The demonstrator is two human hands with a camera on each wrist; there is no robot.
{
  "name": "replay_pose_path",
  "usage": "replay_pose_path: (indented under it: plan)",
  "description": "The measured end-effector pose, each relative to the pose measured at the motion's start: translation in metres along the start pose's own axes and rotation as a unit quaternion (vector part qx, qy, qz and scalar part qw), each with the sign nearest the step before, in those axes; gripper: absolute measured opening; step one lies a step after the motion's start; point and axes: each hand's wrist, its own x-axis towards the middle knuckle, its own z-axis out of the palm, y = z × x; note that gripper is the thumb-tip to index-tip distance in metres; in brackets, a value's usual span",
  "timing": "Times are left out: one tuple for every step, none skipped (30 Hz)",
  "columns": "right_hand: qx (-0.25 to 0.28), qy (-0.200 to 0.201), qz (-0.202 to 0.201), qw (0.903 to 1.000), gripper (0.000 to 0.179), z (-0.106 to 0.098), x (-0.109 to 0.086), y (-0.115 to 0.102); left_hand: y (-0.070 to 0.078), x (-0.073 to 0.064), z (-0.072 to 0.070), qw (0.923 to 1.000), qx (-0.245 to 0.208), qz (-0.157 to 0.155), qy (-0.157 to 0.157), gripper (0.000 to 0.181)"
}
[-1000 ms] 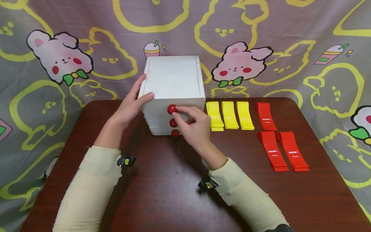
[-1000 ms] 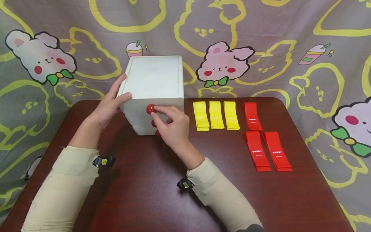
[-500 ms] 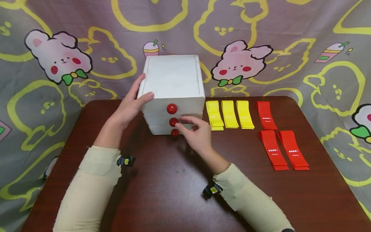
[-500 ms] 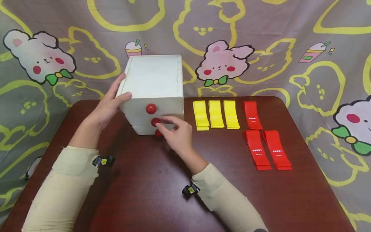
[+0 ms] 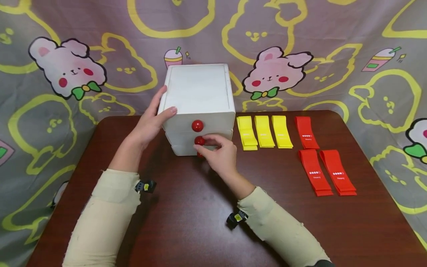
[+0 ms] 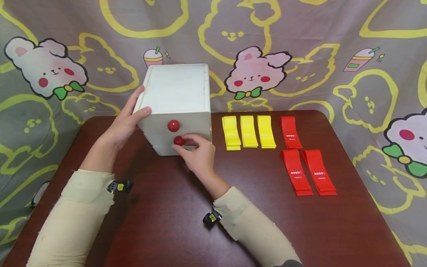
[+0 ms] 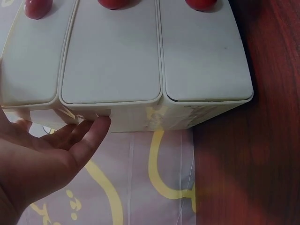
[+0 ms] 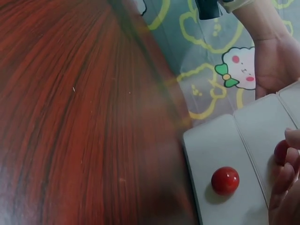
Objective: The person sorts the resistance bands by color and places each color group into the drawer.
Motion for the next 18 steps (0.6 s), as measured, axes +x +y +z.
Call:
replay_pose_path:
  plan:
    - [0.002,0.007,-0.002,1.0000,0.028,0.001,0.000,0.000,0.000,0.000,0.000,1.0000,0.001,0.000,-0.001,0.079]
    - [0.003,0.013,-0.004,0.9999,0.027,0.002,0.000,0.000,0.001,0.000,0.000,1.0000,0.003,-0.001,-0.001,0.079]
    - [0.005,0.017,-0.006,0.9998,0.026,0.003,0.000,0.000,0.001,0.000,0.000,1.0000,0.004,-0.002,-0.002,0.079]
    - [0.006,0.021,-0.006,0.9997,0.025,0.004,0.000,0.000,0.001,0.000,0.000,1.0000,0.005,-0.003,-0.002,0.079]
    - [0.008,0.023,-0.007,0.9997,0.024,0.004,-0.001,0.000,0.001,0.000,0.000,1.0000,0.006,-0.005,-0.002,0.079]
    - [0.009,0.025,-0.006,0.9996,0.023,0.004,-0.001,0.000,0.001,0.000,0.000,1.0000,0.007,-0.006,-0.002,0.079]
    - [0.010,0.026,-0.006,0.9996,0.023,0.004,-0.002,0.000,0.001,0.000,0.000,0.9999,0.009,-0.006,-0.001,0.078]
    - [0.011,0.026,-0.005,0.9996,0.023,0.004,-0.003,0.001,0.001,0.000,0.000,0.9999,0.009,-0.007,-0.001,0.078]
    - [0.011,0.024,-0.003,0.9996,0.023,0.003,-0.004,0.001,0.001,0.000,0.000,0.9999,0.009,-0.007,0.000,0.078]
    - [0.012,0.022,-0.002,0.9997,0.023,0.003,-0.005,0.000,0.001,0.000,0.001,0.9999,0.009,-0.007,0.000,0.078]
    - [0.013,0.020,-0.001,0.9997,0.023,0.002,-0.007,0.000,0.001,0.000,0.001,0.9999,0.010,-0.007,0.001,0.078]
    - [0.013,0.017,0.001,0.9998,0.023,0.001,-0.008,-0.001,0.001,0.001,0.001,0.9999,0.010,-0.007,0.002,0.078]
    - [0.013,0.013,0.002,0.9998,0.023,0.000,-0.010,-0.002,0.000,0.001,0.001,0.9999,0.011,-0.006,0.003,0.078]
    - [0.014,0.009,0.004,0.9999,0.023,-0.001,-0.012,-0.002,0.000,0.001,0.001,0.9999,0.010,-0.005,0.003,0.078]
    - [0.017,0.005,0.005,0.9998,0.024,-0.002,-0.014,-0.003,0.000,0.001,0.001,0.9999,0.009,-0.005,0.004,0.078]
    - [0.019,0.002,0.007,0.9998,0.024,-0.003,-0.016,-0.004,0.000,0.001,0.001,0.9999,0.009,-0.004,0.004,0.078]
    - [0.020,-0.001,0.008,0.9998,0.024,-0.004,-0.018,-0.005,-0.001,0.001,0.000,0.9999,0.009,-0.004,0.005,0.078]
    - [0.022,-0.004,0.008,0.9997,0.024,-0.005,-0.020,-0.006,-0.001,0.002,0.000,0.9999,0.008,-0.004,0.006,0.078]
